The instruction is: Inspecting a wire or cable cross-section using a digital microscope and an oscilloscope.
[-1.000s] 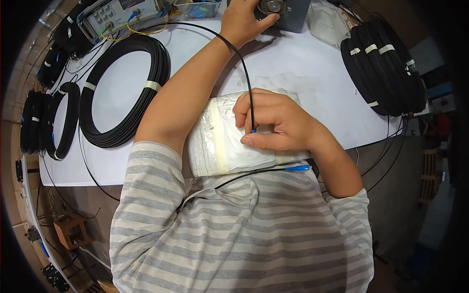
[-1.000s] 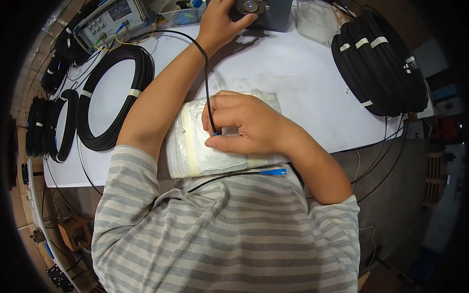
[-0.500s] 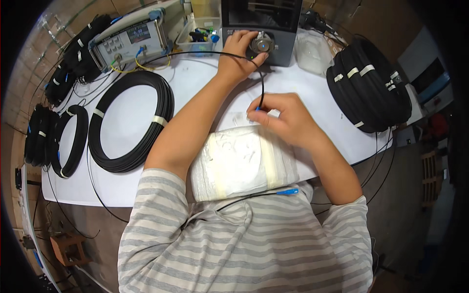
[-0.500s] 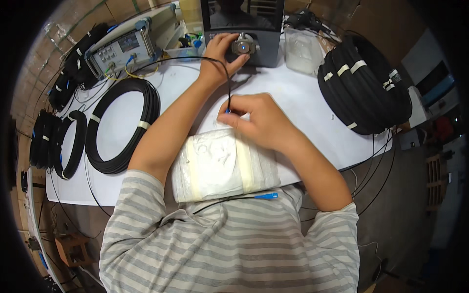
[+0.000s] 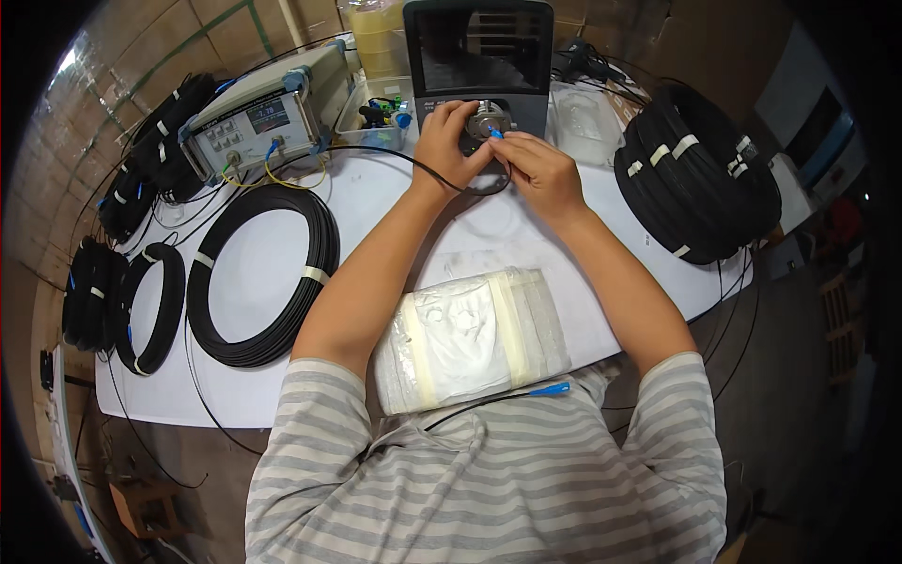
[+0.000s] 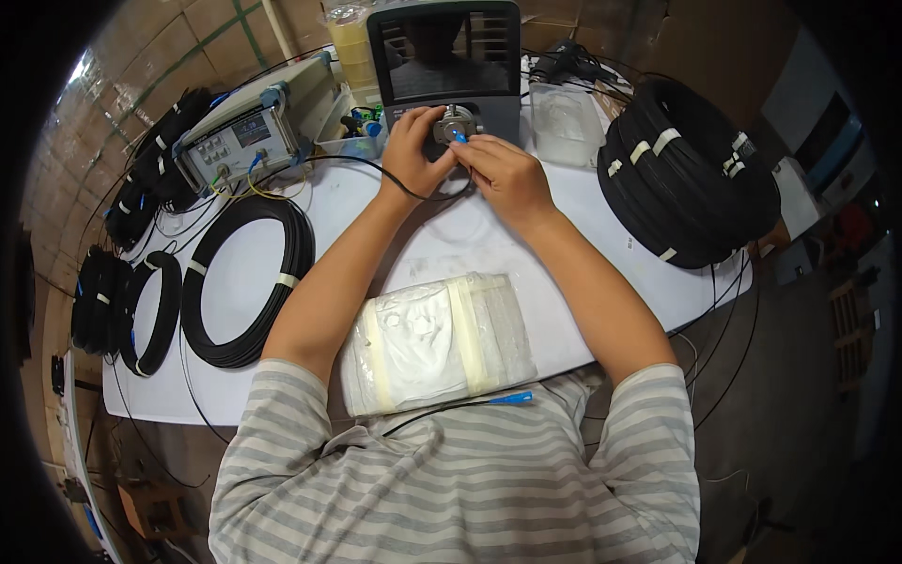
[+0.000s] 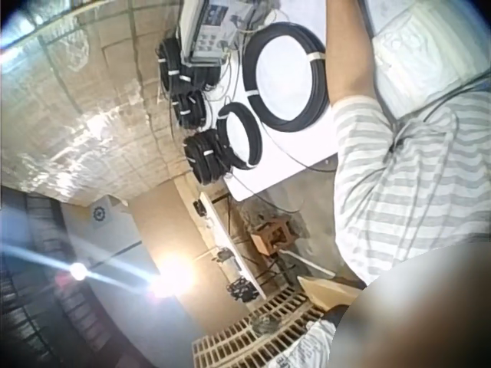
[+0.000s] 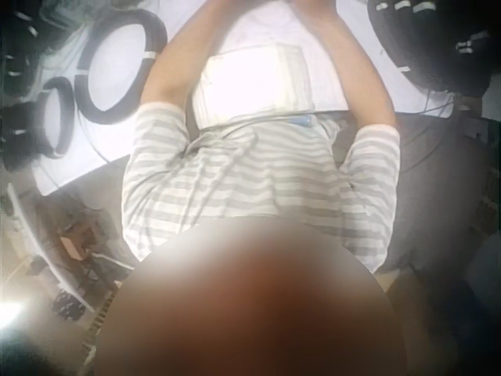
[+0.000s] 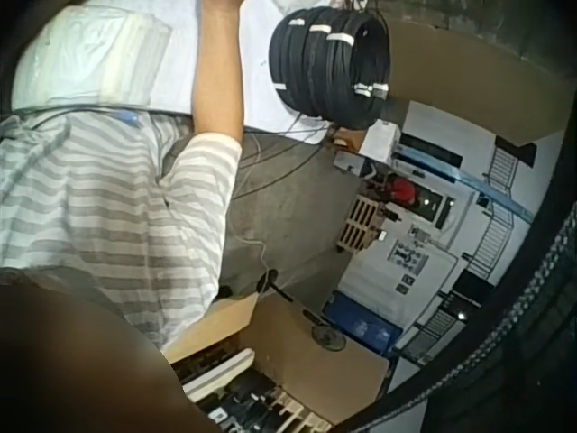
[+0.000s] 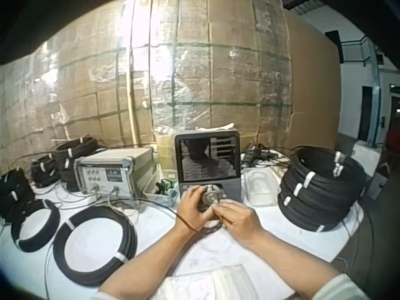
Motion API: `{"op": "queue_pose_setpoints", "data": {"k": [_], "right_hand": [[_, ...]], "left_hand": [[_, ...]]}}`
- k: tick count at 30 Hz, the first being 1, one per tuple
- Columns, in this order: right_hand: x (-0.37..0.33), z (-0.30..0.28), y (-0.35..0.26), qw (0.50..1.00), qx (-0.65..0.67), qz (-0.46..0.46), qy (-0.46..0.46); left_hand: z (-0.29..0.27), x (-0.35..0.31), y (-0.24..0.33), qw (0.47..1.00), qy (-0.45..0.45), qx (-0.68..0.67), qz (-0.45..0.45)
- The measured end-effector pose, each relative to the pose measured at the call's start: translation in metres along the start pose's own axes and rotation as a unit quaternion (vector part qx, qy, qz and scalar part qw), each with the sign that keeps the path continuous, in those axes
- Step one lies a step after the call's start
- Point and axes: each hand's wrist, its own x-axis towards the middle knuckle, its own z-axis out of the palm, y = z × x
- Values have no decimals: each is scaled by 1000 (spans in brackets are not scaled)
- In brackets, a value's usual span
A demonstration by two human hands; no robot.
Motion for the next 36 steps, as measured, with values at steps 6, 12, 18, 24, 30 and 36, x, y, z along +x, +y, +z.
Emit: {"op": "queue_pose_setpoints", "data": {"k": [6, 12, 18, 24, 30, 36], "right_hand": [[4, 4, 0, 999, -22, -21, 10], [3, 5, -3, 1000, -23, -11, 8], [5, 4, -5, 1000, -16, -5, 20], [23, 1, -15, 1000, -4, 16, -15], [34, 3, -11, 999, -32, 14, -12], [25, 1, -9, 1000, -17, 23, -7]], "left_hand": [[1, 0, -3, 1000, -9, 0, 5], [2, -2, -3, 1000, -8, 1, 2], [0, 0, 1, 1000, -4, -2, 1], [0, -2, -5, 1000, -6, -1, 3], [2, -3, -3, 1000, -14, 10, -11], [0, -3, 0, 1000, -16, 9, -14]]}}
